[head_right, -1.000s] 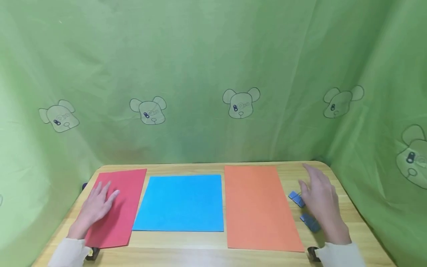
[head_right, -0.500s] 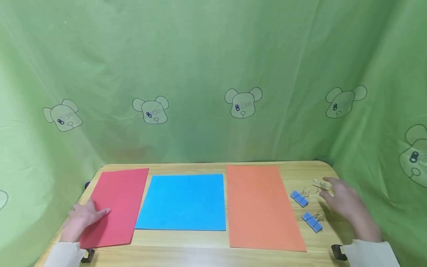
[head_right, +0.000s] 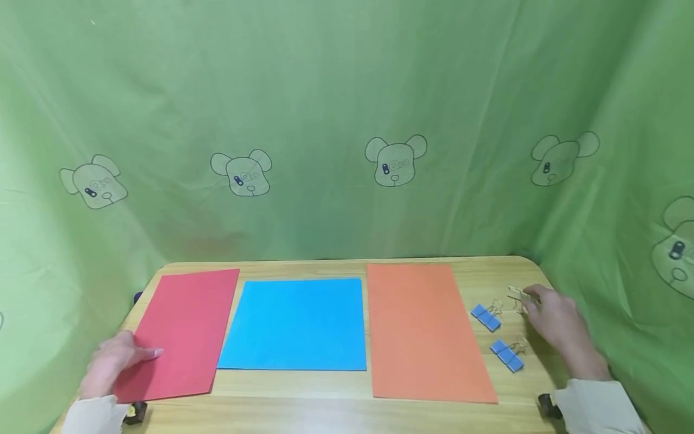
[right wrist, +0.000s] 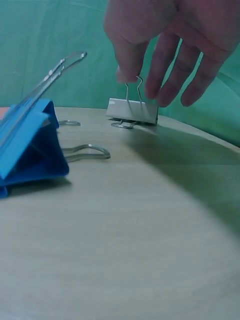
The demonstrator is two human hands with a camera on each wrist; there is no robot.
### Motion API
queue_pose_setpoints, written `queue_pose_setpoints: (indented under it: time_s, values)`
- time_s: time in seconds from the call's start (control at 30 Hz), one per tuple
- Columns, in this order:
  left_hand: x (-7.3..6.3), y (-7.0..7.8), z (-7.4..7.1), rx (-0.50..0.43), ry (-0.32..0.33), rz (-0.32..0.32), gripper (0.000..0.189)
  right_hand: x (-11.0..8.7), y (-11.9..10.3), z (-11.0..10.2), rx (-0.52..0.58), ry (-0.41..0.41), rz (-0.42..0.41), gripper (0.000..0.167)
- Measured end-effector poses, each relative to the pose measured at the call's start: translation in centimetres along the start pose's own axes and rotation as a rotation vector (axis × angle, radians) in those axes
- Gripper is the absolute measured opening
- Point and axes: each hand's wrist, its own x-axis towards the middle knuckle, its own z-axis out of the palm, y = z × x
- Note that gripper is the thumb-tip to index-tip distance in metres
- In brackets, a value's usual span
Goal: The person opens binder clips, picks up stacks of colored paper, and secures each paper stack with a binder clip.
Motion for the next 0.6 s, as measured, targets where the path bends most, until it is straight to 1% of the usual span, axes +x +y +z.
queue_pose_setpoints:
  time_s: [0.13, 0.27, 0.33, 0.47, 0.6]
  values:
    - [-0.1, -0.4, 0.0, -0.043, 0.008, -0.006, 0.080, -0.1, -0.3, 0.0, -0.009, -0.002, 0.032, 0.025]
    - [-0.2, -0.9, 0.0, -0.080, 0.013, 0.014, 0.086, -0.2, -0.5, 0.0, -0.014, 0.003, 0.047, 0.019]
    - [-0.2, -0.9, 0.1, -0.102, 0.012, 0.015, 0.090, -0.4, -0.5, 0.0, -0.013, 0.015, 0.047, 0.016]
    - [-0.1, -0.8, 0.3, -0.133, 0.015, 0.021, 0.099, -0.8, -0.3, -0.1, -0.009, 0.048, 0.053, 0.015]
    - [0.1, -0.9, 0.4, -0.130, 0.022, 0.031, 0.100, -1.0, -0.3, 0.0, 0.020, 0.085, 0.069, 0.015]
